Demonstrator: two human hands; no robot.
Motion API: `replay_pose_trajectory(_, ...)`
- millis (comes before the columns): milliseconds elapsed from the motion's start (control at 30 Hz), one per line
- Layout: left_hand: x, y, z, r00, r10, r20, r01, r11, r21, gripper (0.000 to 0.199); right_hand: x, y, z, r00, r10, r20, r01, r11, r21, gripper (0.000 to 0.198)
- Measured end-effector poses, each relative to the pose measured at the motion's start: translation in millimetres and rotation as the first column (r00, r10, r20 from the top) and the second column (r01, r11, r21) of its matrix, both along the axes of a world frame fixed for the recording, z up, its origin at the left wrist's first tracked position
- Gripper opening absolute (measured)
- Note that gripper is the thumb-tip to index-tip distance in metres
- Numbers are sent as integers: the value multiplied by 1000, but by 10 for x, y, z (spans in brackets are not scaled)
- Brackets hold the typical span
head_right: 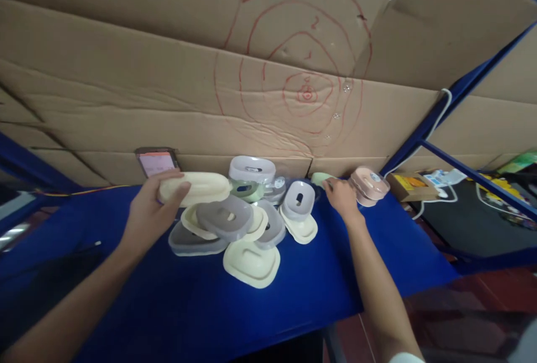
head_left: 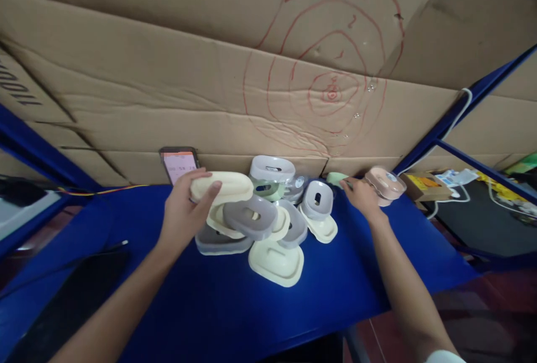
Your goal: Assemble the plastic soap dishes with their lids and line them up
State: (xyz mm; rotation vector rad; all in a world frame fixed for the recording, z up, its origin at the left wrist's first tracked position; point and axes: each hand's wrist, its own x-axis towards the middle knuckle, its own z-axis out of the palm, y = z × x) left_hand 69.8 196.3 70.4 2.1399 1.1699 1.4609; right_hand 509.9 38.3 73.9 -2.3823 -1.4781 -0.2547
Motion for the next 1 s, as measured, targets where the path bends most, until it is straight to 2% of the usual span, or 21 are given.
replay_pose_trajectory(67, 94, 192, -22, 997, -18, -80, 21, 999, 42, 52, 98, -41, -208, 998, 68, -10, -68, 998, -8, 37)
replay_pose_trajectory(133, 168, 327, -54, 990, -35, -140, 35, 999, -6, 60, 210, -61, -295, 998, 64, 6, -64, 997, 35, 42)
replay_pose_trajectory(200, 193, 404, -86, 977, -61, -202, 49, 997, -67, 64, 389, -74, -304, 996, -80, 50, 72, 986, 149, 52)
replay_pose_trajectory(267, 173, 437, -118, 965, -84, -249, 57, 992, -113, 65, 623, -110, -305, 953, -294, 71, 268, 929, 255, 65)
replay_pose_trajectory(333, 138, 445, -150, 956, -100, -275, 55, 984, -169, 67, 846, -182, -333, 896, -438, 78, 400, 870, 287, 73)
replay_pose_trajectory(400, 115, 444, -176, 946, -118, -302, 39, 966, -256, 73, 997, -273, -374, 880, -466, 87, 429, 862, 271, 69)
replay_pose_trajectory(500, 132, 448, -196, 925, -157, -347, 23, 932, -362, 77, 1046, -375, -396, 880, -465, 99, 426, 864, 270, 57)
replay_pose_trajectory(600, 195, 476, -207, 926, -169, -338, 37, 931, -364, 79, 931, -378, -358, 892, -427, 150, 380, 886, 264, 53)
replay_pose_trajectory(767, 227, 495, -248, 941, -138, -310, 41, 953, -301, 78, 588, -202, -354, 966, -206, 158, 177, 968, 180, 58)
replay_pose_trajectory(900, 128, 297, -253, 951, -88, -298, 27, 979, -204, 73, 342, -34, -459, 992, -45, 116, 29, 990, 135, 59)
replay_pose_trajectory(1000, 48, 62, -232, 945, -74, -317, 38, 992, -120, 68, 283, 21, -477, 994, 34, 102, -46, 993, 110, 55)
